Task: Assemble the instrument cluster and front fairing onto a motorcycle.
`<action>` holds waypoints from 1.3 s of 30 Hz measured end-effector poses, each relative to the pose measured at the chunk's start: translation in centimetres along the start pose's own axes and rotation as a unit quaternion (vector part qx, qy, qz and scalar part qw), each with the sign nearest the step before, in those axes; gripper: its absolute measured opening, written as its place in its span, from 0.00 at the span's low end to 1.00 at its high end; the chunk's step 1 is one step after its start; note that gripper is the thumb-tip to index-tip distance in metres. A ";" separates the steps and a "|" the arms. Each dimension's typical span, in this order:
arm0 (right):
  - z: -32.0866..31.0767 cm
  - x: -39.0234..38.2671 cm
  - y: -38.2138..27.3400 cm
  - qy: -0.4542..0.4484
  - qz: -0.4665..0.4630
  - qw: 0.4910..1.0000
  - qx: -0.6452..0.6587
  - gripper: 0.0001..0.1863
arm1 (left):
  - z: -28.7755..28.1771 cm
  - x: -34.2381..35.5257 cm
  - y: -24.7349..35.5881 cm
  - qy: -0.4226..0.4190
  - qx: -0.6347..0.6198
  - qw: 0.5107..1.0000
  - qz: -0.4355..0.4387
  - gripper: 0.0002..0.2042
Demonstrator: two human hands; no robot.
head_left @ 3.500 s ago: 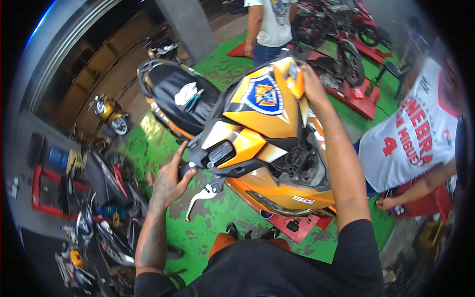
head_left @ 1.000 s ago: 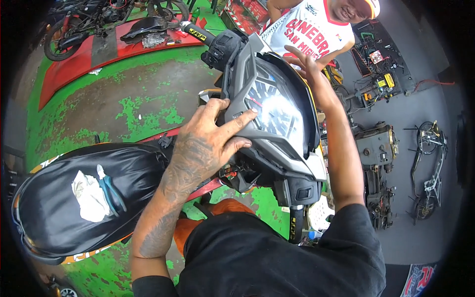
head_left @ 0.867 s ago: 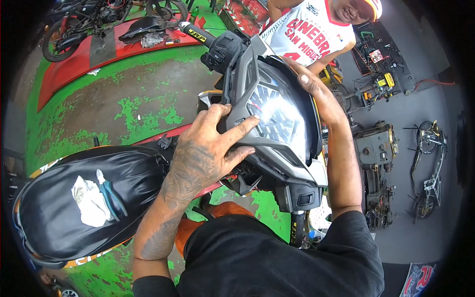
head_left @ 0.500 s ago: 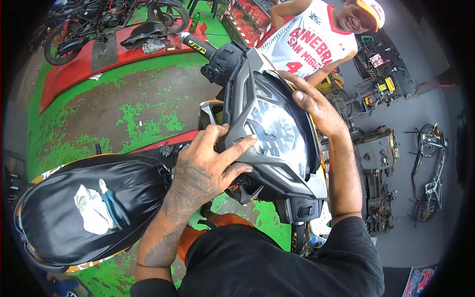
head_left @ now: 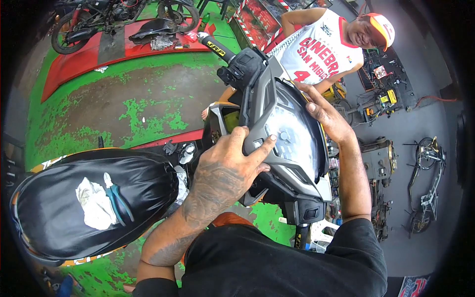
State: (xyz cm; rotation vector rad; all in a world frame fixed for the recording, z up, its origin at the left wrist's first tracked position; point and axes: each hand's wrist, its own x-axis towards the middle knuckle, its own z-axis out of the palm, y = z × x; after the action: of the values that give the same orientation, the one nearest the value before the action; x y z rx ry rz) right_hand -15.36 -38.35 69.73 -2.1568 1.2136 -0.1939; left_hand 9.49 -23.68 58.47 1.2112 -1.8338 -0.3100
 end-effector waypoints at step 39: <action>2.1 -5.9 -3.9 0.079 0.050 0.933 -0.349 0.35 | 0.5 1.3 -0.2 -0.021 -0.060 0.998 -0.012 0.25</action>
State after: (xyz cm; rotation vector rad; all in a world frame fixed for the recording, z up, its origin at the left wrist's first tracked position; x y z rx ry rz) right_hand -14.96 -31.19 71.45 -2.7017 1.6655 0.1381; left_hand 8.99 -25.02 58.77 1.1516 -1.8097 -0.4557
